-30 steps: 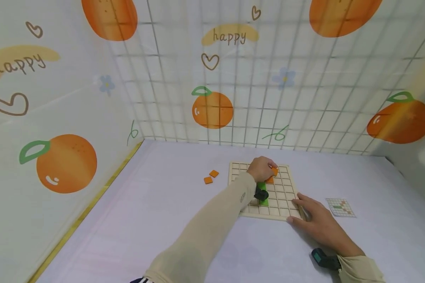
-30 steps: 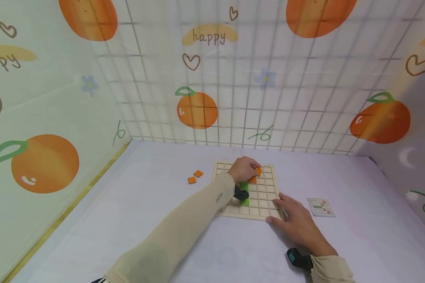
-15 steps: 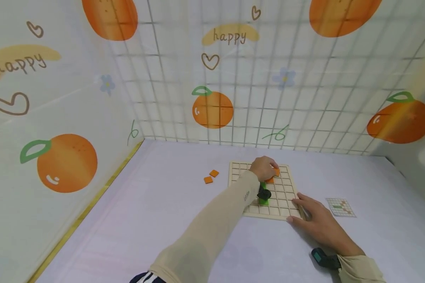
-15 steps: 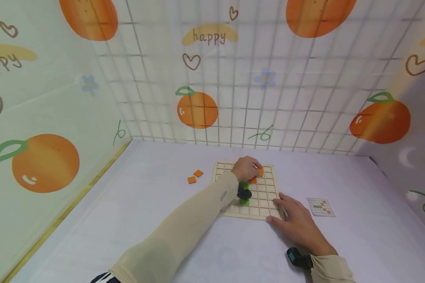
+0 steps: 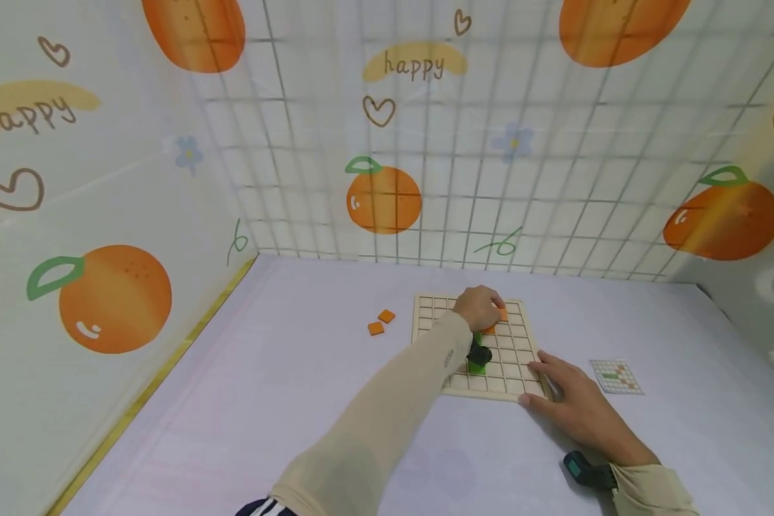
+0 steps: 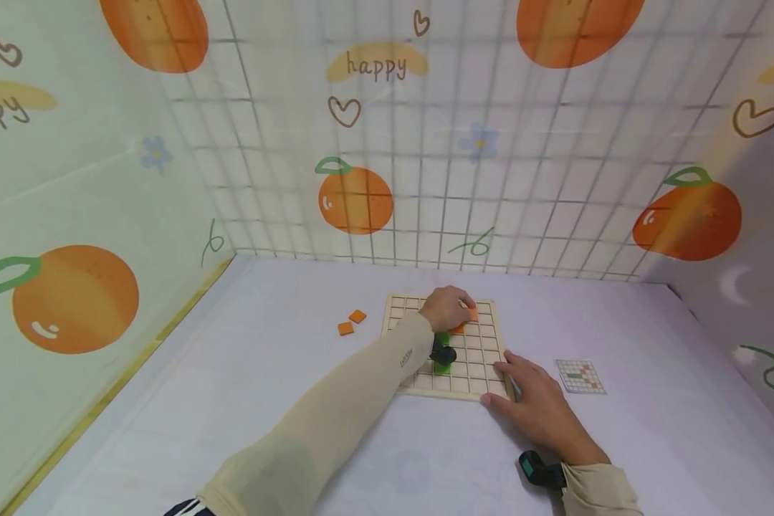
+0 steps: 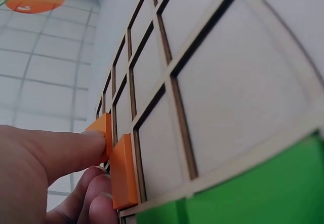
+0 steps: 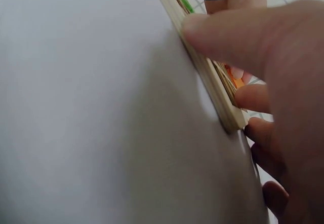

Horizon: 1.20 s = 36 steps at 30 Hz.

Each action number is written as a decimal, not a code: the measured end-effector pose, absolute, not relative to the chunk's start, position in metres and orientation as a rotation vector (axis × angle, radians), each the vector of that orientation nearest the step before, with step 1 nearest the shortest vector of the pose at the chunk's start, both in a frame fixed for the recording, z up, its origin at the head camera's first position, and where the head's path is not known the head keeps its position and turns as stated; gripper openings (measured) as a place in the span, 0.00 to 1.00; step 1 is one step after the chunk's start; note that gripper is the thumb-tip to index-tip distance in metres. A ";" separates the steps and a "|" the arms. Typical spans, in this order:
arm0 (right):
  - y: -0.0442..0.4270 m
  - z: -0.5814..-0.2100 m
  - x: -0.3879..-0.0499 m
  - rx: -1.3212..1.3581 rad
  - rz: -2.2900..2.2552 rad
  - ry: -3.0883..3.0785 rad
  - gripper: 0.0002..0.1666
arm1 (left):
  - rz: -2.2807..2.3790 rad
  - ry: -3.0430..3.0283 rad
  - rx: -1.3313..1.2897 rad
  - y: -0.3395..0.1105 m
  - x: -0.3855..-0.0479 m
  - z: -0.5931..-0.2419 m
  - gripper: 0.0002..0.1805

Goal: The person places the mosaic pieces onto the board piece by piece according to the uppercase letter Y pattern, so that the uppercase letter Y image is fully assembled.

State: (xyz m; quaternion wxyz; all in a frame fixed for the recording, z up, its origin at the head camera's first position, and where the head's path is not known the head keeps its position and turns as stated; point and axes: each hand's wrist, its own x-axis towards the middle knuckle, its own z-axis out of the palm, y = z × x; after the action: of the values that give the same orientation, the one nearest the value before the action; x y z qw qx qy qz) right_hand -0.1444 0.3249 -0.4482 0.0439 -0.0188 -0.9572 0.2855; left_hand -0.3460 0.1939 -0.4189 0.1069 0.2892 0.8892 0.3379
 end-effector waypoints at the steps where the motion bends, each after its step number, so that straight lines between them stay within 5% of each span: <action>1: 0.325 -0.448 -0.144 -0.059 0.872 -2.928 0.46 | 0.983 2.625 0.861 0.193 -0.345 -0.419 0.13; 23: 0.322 -0.449 -0.145 -0.036 0.868 -2.915 0.45 | 0.891 2.652 0.895 0.187 -0.340 -0.416 0.13; 36: 0.323 -0.446 -0.143 -0.048 0.842 -2.924 0.46 | 1.239 2.469 0.878 0.180 -0.333 -0.412 0.15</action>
State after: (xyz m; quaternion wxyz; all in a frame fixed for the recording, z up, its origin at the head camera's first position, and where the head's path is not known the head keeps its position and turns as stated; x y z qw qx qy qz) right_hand -0.1433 0.3231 -0.4463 0.0491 -0.0157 -0.9596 0.2765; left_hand -0.3328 0.1798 -0.4117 0.1212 0.3008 0.8455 0.4242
